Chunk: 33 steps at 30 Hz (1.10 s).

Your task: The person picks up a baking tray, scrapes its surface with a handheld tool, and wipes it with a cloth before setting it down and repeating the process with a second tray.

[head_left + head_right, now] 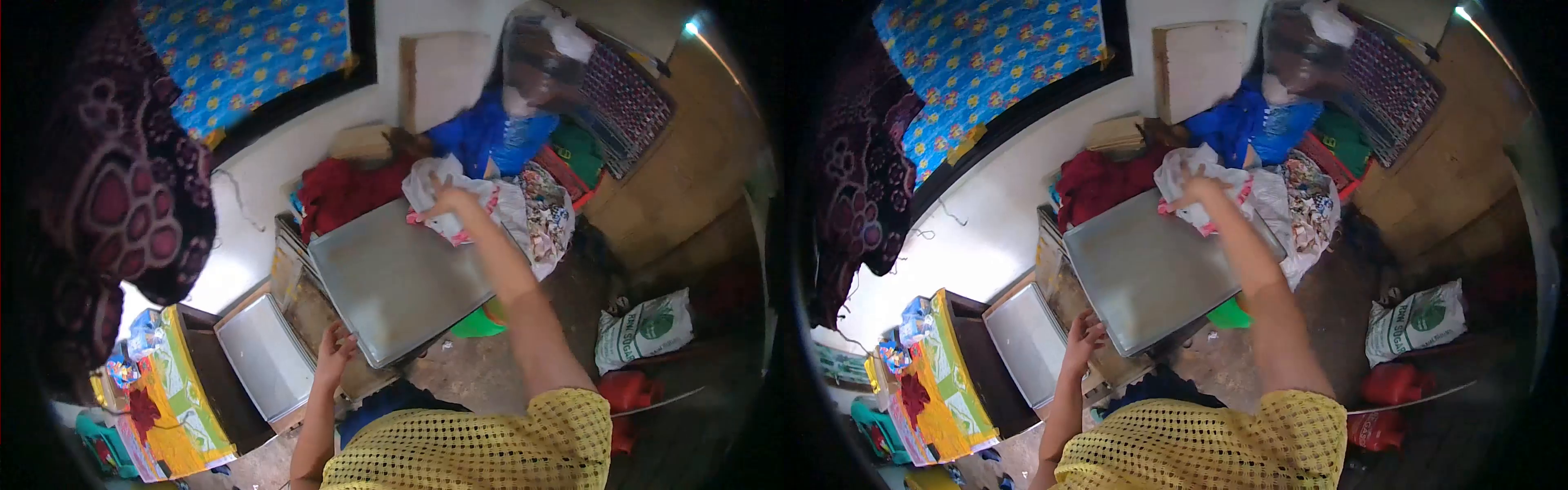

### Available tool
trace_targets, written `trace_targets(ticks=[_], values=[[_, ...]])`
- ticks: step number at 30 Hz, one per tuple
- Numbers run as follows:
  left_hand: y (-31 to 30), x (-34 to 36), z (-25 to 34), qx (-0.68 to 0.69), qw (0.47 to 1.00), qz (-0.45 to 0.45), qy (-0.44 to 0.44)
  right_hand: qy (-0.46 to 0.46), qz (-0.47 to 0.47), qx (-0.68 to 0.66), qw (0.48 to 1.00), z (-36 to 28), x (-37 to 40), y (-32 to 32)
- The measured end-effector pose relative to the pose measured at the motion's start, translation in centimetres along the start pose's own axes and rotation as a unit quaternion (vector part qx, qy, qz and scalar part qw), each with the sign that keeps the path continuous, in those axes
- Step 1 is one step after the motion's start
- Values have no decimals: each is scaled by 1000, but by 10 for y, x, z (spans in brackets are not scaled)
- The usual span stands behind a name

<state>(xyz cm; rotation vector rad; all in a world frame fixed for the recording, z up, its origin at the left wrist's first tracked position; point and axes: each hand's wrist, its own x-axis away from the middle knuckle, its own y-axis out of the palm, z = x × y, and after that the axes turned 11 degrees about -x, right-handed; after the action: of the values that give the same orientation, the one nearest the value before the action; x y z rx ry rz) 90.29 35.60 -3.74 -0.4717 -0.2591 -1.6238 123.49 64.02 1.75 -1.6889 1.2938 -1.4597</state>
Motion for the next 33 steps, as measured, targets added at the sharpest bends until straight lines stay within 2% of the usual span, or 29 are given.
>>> trace_targets(ticks=[5, 8, 9, 12, 15, 18, 21, 24, 27, 30, 33], values=[[-1, -5, -13, -10, 1000, 0, -4, 32, 66, 12, 997, -14, 17, 16], [2, -2, -12, 0, 1000, 2, -2, -17, 123, 22, 992, -2, 3, 9], [2, 0, -10, -2, 1000, 2, -1, -46, 205, 0, 978, 3, 9, 12], [0, -1, -10, -14, 1000, 3, 6, -148, 245, 26, 958, 14, 21, 11], [-2, -1, -10, -5, 1000, -6, -2, -236, 347, 65, 905, 10, 74, -1], [-2, -2, -12, 1, 1000, -10, -9, -310, 408, 47, 857, 23, 121, -21], [-2, -7, -11, -16, 1000, -8, -2, -302, 361, -79, 879, 38, 157, -49], [-1, -12, -12, -28, 1000, 4, 8, -346, 270, -203, 876, 49, 196, -74], [-1, -16, -16, -41, 999, 11, 14, -354, 157, -260, 885, 57, 214, -75], [0, -18, -15, -55, 998, 13, 10, -324, 144, -308, 883, 62, 195, -55], [0, -19, -16, -57, 998, 14, 10, -286, 223, -244, 900, 65, 159, -32]])
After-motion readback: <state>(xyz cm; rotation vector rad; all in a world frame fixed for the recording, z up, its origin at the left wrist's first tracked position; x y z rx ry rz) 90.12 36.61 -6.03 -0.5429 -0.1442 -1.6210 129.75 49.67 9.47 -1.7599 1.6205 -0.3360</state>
